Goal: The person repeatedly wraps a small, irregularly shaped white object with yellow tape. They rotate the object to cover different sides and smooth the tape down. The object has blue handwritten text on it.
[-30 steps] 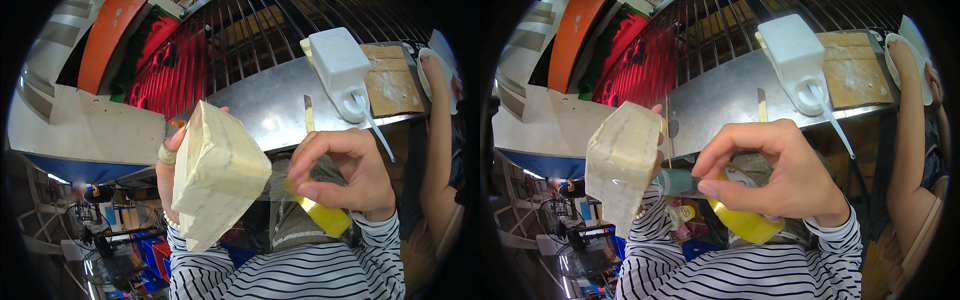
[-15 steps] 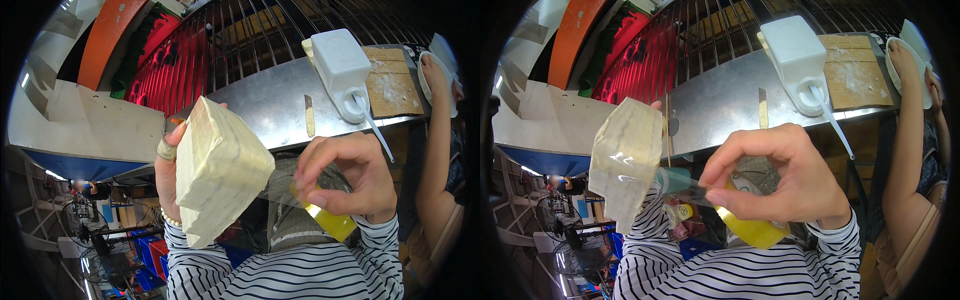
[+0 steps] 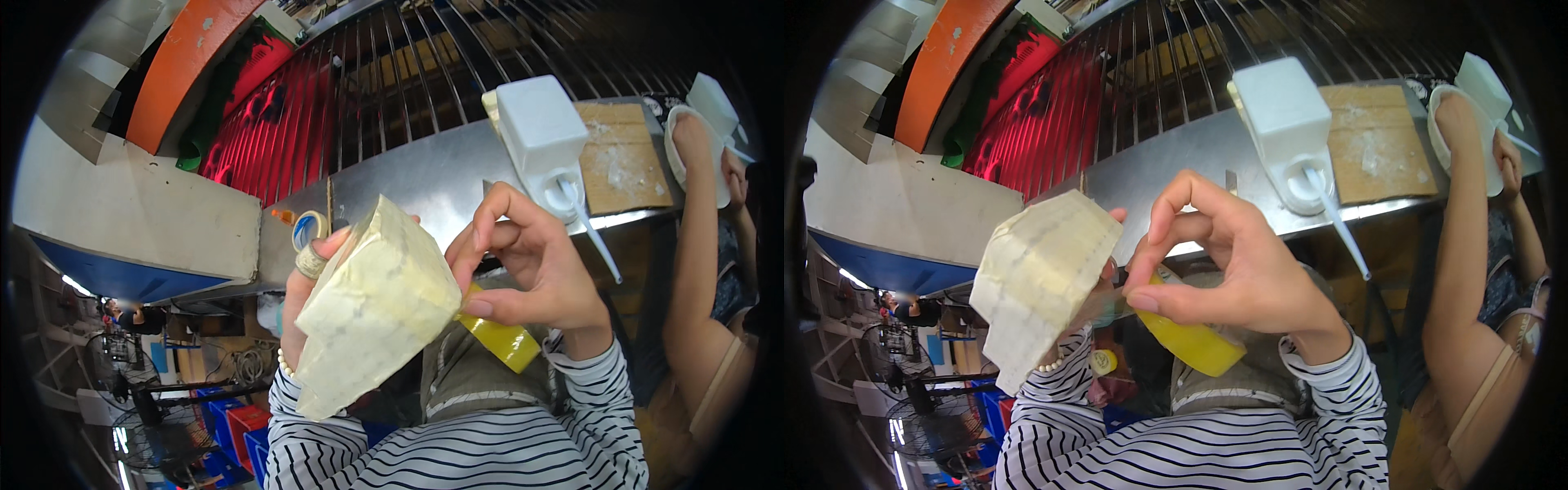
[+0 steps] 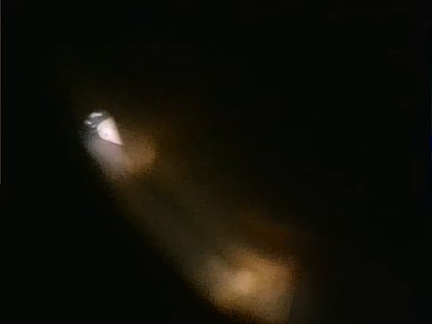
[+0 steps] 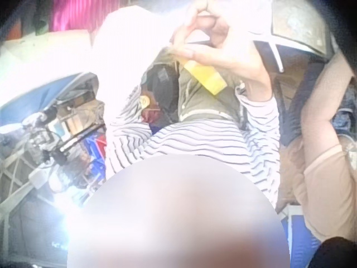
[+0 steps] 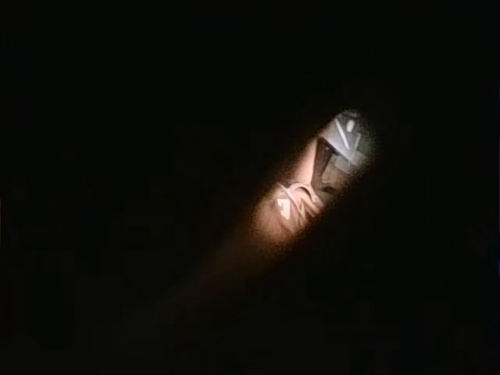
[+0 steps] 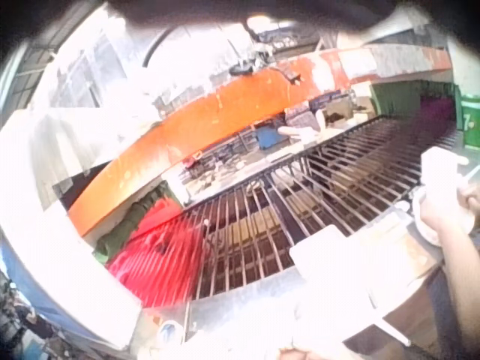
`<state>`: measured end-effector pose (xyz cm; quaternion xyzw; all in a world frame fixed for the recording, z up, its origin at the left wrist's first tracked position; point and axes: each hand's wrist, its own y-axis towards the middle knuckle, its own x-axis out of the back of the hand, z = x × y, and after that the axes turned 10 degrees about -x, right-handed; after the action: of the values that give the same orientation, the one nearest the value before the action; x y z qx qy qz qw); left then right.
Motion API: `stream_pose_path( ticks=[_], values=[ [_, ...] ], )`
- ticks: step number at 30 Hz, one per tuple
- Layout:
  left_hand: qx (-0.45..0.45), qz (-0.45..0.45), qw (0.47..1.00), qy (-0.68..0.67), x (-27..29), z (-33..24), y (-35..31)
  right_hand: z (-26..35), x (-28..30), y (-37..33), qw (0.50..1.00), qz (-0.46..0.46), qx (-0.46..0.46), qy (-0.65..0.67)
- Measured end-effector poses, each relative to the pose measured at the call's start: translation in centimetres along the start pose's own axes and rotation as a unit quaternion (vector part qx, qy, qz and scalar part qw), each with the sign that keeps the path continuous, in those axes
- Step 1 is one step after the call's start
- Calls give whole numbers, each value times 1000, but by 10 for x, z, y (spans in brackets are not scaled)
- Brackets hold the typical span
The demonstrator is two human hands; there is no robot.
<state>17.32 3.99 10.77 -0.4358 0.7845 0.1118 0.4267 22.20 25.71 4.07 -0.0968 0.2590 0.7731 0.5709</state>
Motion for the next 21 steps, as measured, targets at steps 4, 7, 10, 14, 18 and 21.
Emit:
stream_pose_path(
  ticks=[4,7,10,14,18,21],
  values=[
    [52,14,995,-88,5,-5,10,2,6,10,999,-21,25,4],
    [-18,-10,1000,-15,5,-13,12,23,13,18,992,-37,114,-49],
    [-36,-30,999,27,-3,-18,9,51,14,26,964,-63,200,-162],
    [-4,-56,996,64,-20,-17,8,81,7,42,906,27,266,-329],
    [-62,8,992,105,-27,-9,-1,83,-7,56,904,77,230,-352],
    [-2,-36,994,103,-23,-11,-2,81,-9,60,926,111,215,-291]
  ],
)
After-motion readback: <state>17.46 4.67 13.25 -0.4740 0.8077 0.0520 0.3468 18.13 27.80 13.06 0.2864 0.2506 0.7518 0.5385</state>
